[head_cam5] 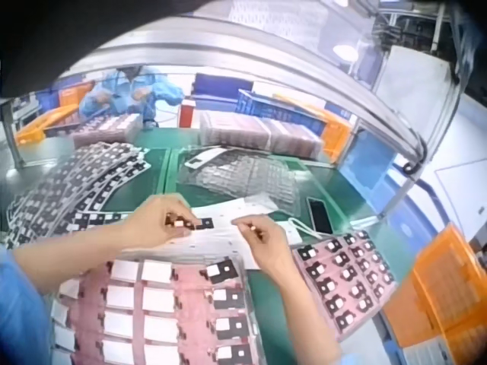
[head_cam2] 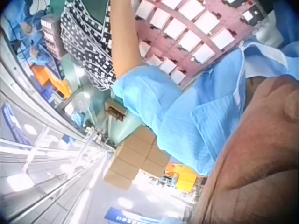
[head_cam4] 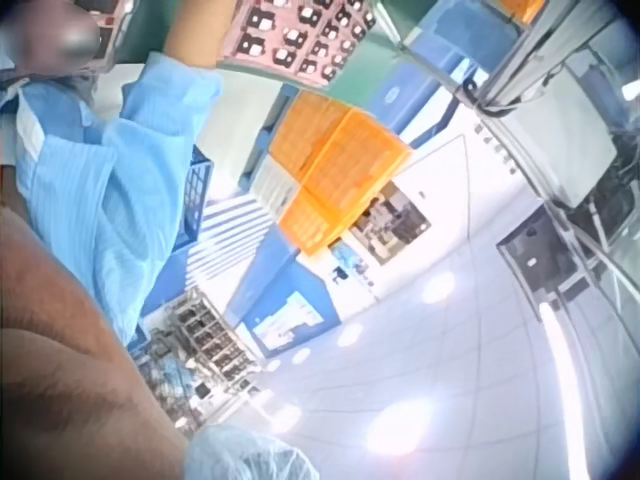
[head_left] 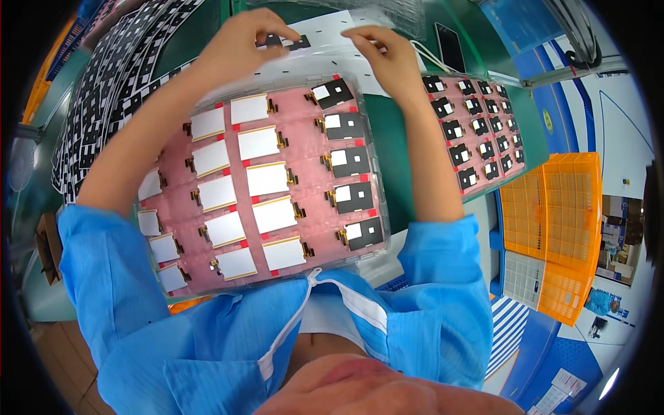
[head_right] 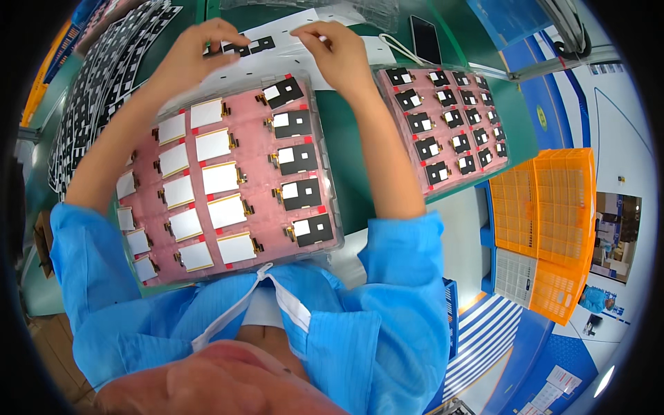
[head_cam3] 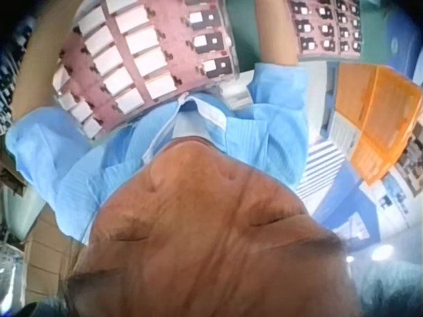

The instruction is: Attaching small black components or labels onto electronic modules in a tray.

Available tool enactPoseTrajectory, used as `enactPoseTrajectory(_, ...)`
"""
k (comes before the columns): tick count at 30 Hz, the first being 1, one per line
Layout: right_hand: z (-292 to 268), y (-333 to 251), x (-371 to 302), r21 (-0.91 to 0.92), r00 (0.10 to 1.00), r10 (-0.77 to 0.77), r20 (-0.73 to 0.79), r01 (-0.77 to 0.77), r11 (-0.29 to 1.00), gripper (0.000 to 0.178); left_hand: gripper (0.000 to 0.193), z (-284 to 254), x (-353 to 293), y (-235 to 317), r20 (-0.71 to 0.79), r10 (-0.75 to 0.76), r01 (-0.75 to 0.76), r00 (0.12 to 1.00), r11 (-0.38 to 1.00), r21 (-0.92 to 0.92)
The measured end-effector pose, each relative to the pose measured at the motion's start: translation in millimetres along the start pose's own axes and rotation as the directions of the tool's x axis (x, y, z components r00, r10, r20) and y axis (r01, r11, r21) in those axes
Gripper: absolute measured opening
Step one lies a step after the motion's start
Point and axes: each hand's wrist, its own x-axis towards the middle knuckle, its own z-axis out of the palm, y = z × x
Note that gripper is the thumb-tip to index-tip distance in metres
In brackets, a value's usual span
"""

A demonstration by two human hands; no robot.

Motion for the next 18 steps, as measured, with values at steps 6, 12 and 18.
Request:
enactPoseTrajectory(6,58.7,74.6,73.7,-0.145,0.933,-0.132,0.335,0.189,0.971,0.022,0.044,35.8,43.2,-87.1,0.049,0.004,-0.016,0.999,0.967,0.253)
enactPoseTrajectory(12,75.5,97.6,64.1,-0.371,0.924,-0.094,0.372,0.240,0.897,0.027,0.033,53.8,40.9,-102.3,0.088,-0.110,0.085,0.990,0.965,0.248)
enactPoseTrajectory(18,85.0,124.3,85.6,-0.232,0.824,-0.473,0.312,0.548,0.803,0.023,0.039,52.8,41.2,-127.4,-0.154,0.481,-0.503,0.863,0.846,-0.176)
